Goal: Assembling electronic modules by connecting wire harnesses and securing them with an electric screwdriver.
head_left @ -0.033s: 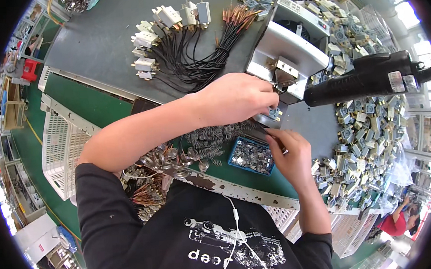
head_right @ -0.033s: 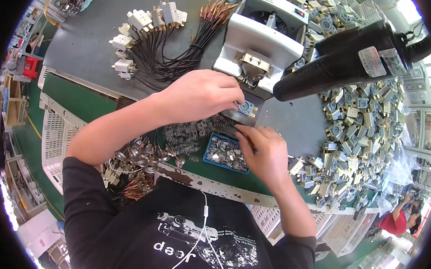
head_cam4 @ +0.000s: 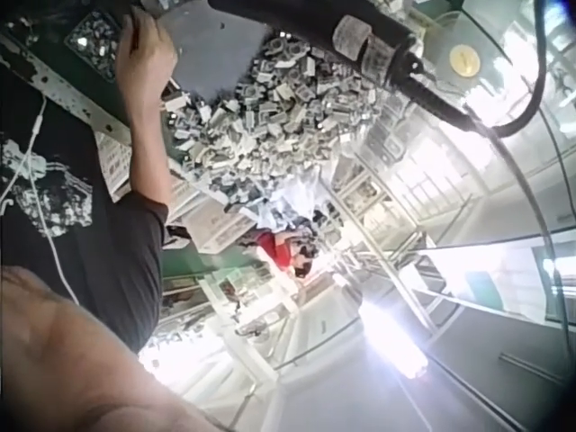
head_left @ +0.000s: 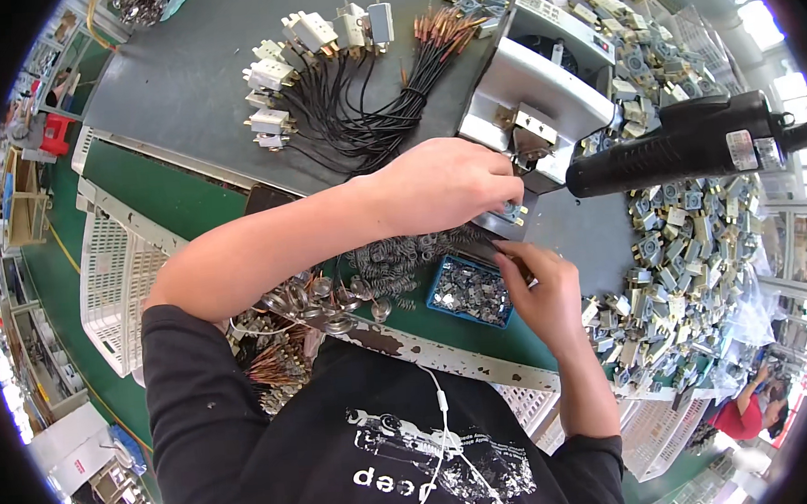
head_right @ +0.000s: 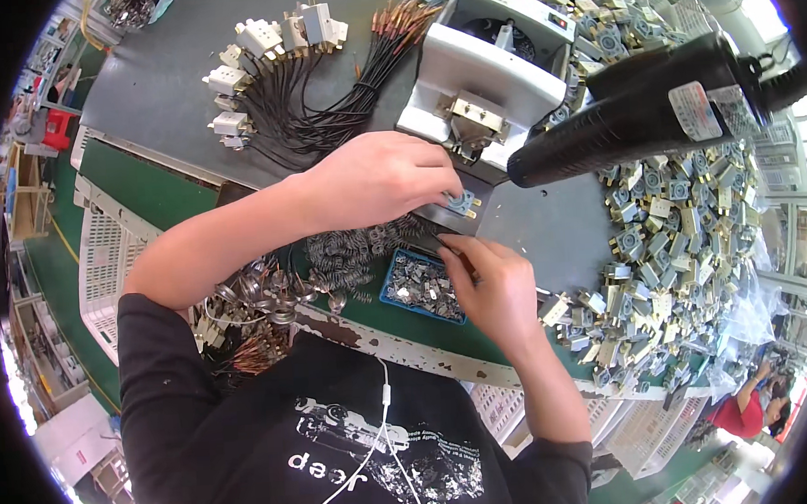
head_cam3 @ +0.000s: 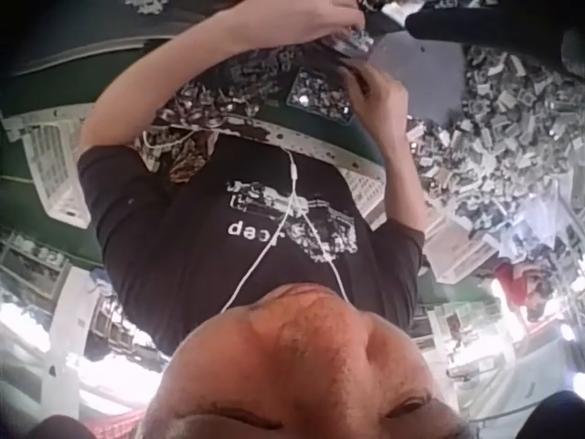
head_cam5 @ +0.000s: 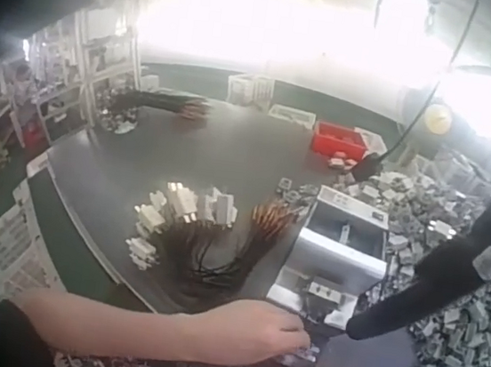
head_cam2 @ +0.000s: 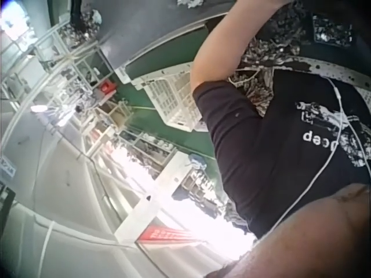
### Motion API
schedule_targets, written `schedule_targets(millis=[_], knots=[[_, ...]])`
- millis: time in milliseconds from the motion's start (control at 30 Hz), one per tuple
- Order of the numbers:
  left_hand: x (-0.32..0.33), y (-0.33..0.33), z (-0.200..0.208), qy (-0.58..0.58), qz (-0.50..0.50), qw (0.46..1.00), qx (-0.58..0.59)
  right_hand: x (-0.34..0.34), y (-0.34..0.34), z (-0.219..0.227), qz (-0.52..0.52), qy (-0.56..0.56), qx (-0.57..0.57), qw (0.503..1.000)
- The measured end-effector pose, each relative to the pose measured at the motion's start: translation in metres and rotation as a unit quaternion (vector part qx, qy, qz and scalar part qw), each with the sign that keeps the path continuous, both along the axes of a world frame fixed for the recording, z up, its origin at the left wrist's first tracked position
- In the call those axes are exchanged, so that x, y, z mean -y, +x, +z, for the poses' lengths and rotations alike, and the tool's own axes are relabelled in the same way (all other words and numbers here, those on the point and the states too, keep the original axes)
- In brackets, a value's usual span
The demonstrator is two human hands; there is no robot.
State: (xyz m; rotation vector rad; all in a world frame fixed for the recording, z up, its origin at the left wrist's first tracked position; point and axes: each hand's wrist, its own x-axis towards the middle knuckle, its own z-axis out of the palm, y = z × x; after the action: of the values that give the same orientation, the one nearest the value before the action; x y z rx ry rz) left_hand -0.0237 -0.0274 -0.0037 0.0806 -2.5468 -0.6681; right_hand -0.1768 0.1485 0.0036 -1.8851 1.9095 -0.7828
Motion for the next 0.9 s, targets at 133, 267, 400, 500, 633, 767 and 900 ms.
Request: schedule_targets(millis=[133, 267, 400, 500, 633, 767, 900], knots=[[-0.003, -0.011, -0.006, -0.021, 0.026, 0.998, 0.048, -0.004, 0.0, -0.001, -0.055, 0.072, 0.131, 0.987], [-0.003, -0.008, -0.008, -0.054, 0.01, 0.997, 0.048, -0.01, -0.002, -0.003, -0.04, 0.044, 0.155, 0.986], [-0.007, -0.012, -0.01, -0.051, 0.011, 0.998, 0.031, -0.021, -0.008, -0.005, -0.016, 0.038, 0.228, 0.973], [-0.009, -0.011, -0.009, -0.066, 0.033, 0.996, 0.06, -0.027, -0.011, -0.009, -0.021, 0.035, 0.263, 0.964], [-0.012, -0.011, -0.007, -0.06, 0.04, 0.995, 0.075, -0.029, -0.01, -0.009, -0.039, 0.044, 0.282, 0.958], [-0.012, -0.008, -0.003, -0.035, 0.042, 0.995, 0.087, -0.03, -0.011, -0.009, -0.051, 0.06, 0.282, 0.956], [-0.009, 0.002, 0.014, -0.012, 0.016, 0.997, 0.08, -0.028, -0.013, -0.003, -0.082, 0.046, 0.244, 0.965]])
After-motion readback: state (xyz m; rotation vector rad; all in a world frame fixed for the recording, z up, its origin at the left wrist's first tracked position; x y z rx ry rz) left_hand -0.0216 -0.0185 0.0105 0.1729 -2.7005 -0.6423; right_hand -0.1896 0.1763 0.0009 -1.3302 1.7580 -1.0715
